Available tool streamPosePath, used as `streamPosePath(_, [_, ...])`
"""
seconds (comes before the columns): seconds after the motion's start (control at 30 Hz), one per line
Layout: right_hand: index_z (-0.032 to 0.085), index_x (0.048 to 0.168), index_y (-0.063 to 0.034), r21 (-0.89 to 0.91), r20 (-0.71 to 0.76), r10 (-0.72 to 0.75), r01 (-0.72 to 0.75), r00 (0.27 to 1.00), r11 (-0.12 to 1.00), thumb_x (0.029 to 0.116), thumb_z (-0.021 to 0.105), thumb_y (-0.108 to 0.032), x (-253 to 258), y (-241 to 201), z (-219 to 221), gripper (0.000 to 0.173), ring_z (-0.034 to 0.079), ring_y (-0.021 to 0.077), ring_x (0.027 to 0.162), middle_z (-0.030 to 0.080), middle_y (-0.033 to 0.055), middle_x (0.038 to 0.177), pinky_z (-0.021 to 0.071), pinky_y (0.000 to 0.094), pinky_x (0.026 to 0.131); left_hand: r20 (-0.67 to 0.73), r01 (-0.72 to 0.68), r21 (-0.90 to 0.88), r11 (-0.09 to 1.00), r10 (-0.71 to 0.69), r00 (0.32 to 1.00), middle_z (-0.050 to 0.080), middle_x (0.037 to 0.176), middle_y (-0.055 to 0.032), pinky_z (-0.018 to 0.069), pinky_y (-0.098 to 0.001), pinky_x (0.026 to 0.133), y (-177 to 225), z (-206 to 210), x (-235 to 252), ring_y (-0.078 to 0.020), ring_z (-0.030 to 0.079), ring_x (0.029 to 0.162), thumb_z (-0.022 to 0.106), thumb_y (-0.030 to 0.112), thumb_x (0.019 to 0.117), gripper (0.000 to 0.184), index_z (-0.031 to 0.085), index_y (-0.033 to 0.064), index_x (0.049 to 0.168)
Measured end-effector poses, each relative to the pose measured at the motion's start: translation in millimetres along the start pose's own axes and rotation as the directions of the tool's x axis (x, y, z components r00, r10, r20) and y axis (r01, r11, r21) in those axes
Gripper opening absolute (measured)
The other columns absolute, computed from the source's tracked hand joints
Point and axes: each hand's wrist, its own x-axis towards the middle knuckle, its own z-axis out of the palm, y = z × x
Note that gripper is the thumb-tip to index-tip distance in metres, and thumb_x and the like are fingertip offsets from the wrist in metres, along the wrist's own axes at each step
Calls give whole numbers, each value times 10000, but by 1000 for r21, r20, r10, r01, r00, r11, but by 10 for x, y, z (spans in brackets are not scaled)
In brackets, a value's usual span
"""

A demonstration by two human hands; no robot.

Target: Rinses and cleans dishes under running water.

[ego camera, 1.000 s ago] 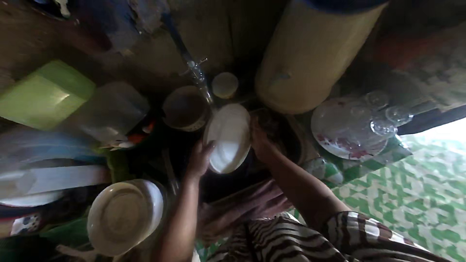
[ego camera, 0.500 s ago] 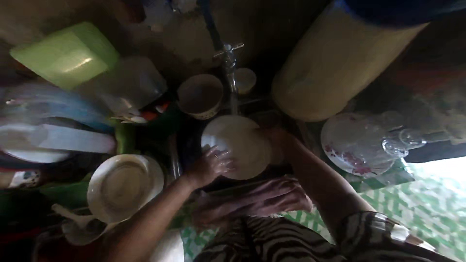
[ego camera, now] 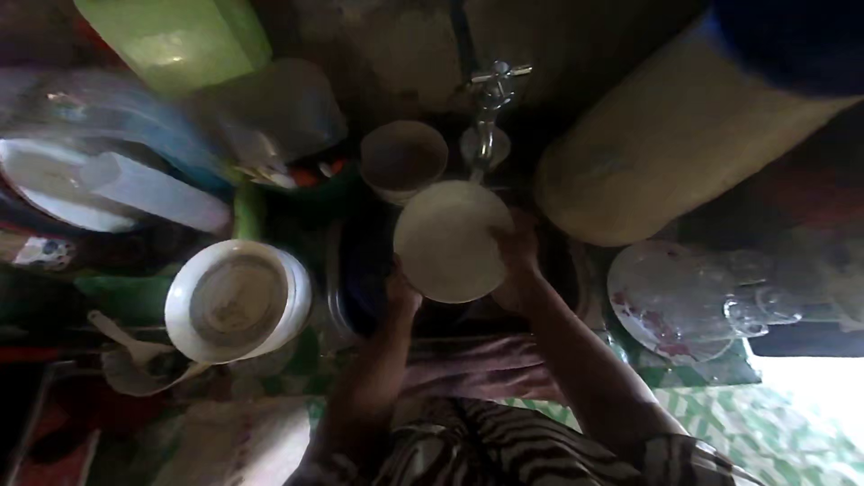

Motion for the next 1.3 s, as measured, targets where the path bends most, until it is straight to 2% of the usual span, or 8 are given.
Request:
streamPosePath(0.17, [570, 1339, -2, -180, -58, -140, 128, 988, 975, 918, 755, -139, 73, -195, -241, 480, 581, 368, 1229, 586, 250, 1322, 492, 540, 1037, 9, 73, -85, 994, -72, 997, 659, 1181, -182, 557, -526, 854, -125, 184, 37, -304, 648, 1039, 427, 478, 1087, 505, 583, 65, 1333])
streamPosePath(0.47, [448, 1479, -22, -291, -344, -396, 304, 851, 907, 1096, 472, -292, -392, -839, -980, 469, 572, 279, 1296, 556, 198, 1434, 455, 451, 1101, -52, -23, 118, 993, 30, 998, 660, 1228, -200, 540, -543, 926, -149, -28, 159, -320, 647, 1102, 466, 449, 1085, 489, 587, 63, 1361])
streamPosePath(0.57, [420, 1507, -25, -221, -276, -301, 244, 913, 944, 1104, 450, -287, -265, -580, -894, 481, 538, 318, 1341, 516, 207, 1485, 434, 499, 1122, 3, -34, 115, 993, 34, 999, 676, 1201, -181, 556, -527, 902, -82, -38, 146, -300, 664, 1066, 496, 460, 1070, 489, 597, 72, 1350])
streamPosePath(0.7, [482, 1425, -16, 29, -192, -86, 93, 978, 995, 1104, 466, -243, -166, -98, -512, 394, 619, 263, 1122, 601, 204, 1291, 525, 449, 971, 54, -36, 252, 967, 23, 998, 670, 1194, -187, 557, -509, 865, 50, -34, 118, -299, 661, 1026, 571, 405, 1050, 450, 584, 95, 1377])
streamPosePath(0.83, [460, 1451, -115, 274, -135, 23, 15, 991, 962, 1110, 439, -300, -246, 129, -18, 388, 640, 216, 1094, 621, 124, 1284, 563, 439, 911, 157, -123, 561, 819, 41, 987, 578, 1409, -211, 497, -585, 1013, 262, -58, 11, -364, 588, 1257, 427, 474, 1093, 548, 426, 153, 1539])
streamPosePath(1.07, [497, 1411, -22, 143, -8, 156, -153, 988, 978, 928, 772, -306, 71, 584, 446, 624, 635, 360, 1128, 616, 239, 1286, 556, 538, 927, 134, -341, 415, 844, 314, 940, 513, 1527, -120, 399, -519, 1153, 666, 44, -152, -252, 478, 1410, 447, 361, 1106, 470, 507, 121, 1505])
streamPosePath(1.2, [568, 1346, 20, 187, 78, 269, -279, 960, 942, 916, 788, -279, 93, 533, 716, 569, 621, 378, 1140, 624, 269, 1260, 528, 551, 960, 344, -584, 496, 642, 472, 812, 534, 1506, -126, 402, -464, 1160, 902, 57, -337, -239, 506, 1386, 474, 283, 1099, 448, 509, 106, 1509])
streamPosePath(1.3, [596, 1302, 20, 208, 111, 330, -346, 937, 915, 915, 789, -320, 112, 495, 813, 550, 636, 356, 1077, 639, 254, 1208, 541, 527, 924, 385, -553, 472, 686, 404, 830, 473, 1572, -66, 396, -495, 1152, 1026, -19, -445, -223, 473, 1412, 412, 287, 1112, 451, 473, 156, 1539])
